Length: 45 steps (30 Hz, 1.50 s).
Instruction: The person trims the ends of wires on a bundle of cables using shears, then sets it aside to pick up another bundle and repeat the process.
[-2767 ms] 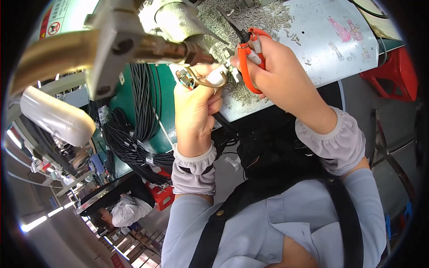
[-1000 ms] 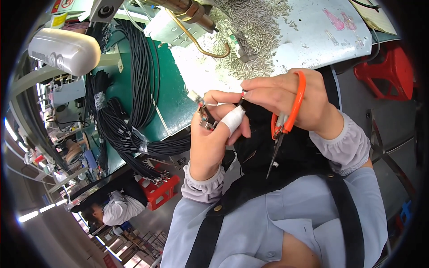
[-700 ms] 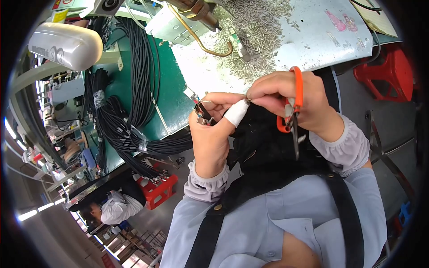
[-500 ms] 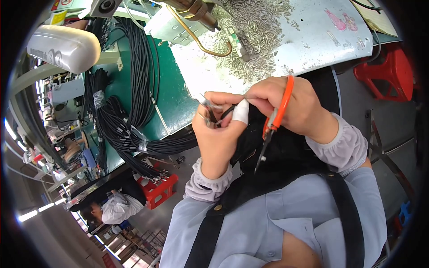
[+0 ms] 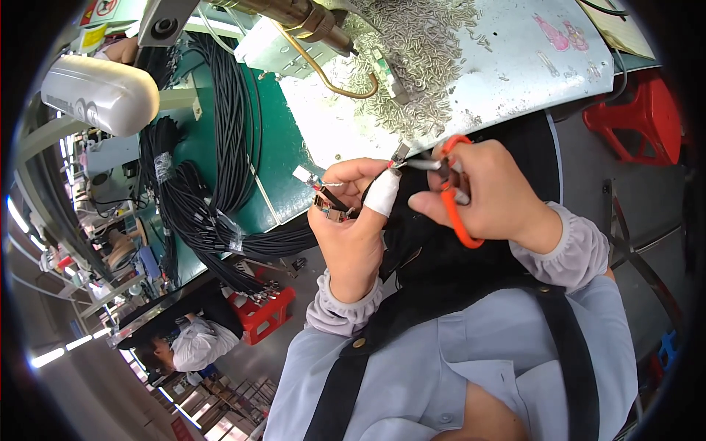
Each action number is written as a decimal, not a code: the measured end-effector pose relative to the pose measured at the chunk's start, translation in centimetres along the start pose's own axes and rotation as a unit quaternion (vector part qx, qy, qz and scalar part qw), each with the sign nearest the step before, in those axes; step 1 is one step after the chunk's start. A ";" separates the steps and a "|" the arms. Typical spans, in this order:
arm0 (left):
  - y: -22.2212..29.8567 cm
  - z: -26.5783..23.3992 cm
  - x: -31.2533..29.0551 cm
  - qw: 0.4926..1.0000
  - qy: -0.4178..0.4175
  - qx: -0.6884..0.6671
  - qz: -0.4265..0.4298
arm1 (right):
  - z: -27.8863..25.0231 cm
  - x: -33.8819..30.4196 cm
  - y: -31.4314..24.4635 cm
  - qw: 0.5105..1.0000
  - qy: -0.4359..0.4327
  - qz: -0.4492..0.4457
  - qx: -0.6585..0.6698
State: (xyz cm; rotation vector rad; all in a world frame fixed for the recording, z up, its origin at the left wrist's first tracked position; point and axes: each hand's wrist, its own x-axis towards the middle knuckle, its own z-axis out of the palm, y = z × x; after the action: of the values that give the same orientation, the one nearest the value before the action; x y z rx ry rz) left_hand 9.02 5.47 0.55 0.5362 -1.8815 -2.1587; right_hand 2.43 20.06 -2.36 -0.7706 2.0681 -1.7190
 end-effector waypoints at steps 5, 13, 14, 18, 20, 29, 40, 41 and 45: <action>0.1 0.3 0.0 0.999 0.019 0.033 0.005 | 0.7 -0.4 -0.4 0.993 -0.001 -0.003 -0.120; 1.0 -1.0 3.3 0.994 -0.042 0.060 -0.086 | 1.1 -0.2 1.3 0.983 -0.024 0.101 0.149; 1.0 -1.1 4.3 0.993 -0.056 -0.002 -0.107 | 1.3 -0.2 1.4 0.962 0.016 0.102 0.253; 0.4 -0.6 7.4 0.978 -0.080 -0.123 -0.150 | -0.9 1.7 -1.1 0.946 0.020 0.190 0.262; 0.2 -0.2 8.3 0.979 -0.074 -0.115 -0.154 | -0.7 3.3 -0.3 0.964 0.074 0.140 0.211; 0.6 -0.6 9.8 0.971 -0.124 -0.107 -0.175 | -1.4 7.5 1.7 0.992 0.122 0.017 -0.020; 0.5 -0.7 9.6 0.971 -0.078 -0.123 -0.187 | -1.3 7.7 2.0 0.994 0.111 0.008 0.014; 0.5 -0.6 9.6 0.972 -0.079 -0.123 -0.187 | -1.4 7.7 2.0 0.993 0.114 0.004 0.010; 0.8 -0.4 9.3 0.973 -0.081 -0.100 -0.190 | -1.1 7.6 1.8 0.991 0.131 -0.005 0.002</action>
State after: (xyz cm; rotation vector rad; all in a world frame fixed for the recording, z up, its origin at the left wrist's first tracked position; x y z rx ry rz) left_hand 0.66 1.22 0.16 0.7479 -1.7206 -2.6744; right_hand -4.64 16.58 -3.27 -0.5795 2.2290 -1.9186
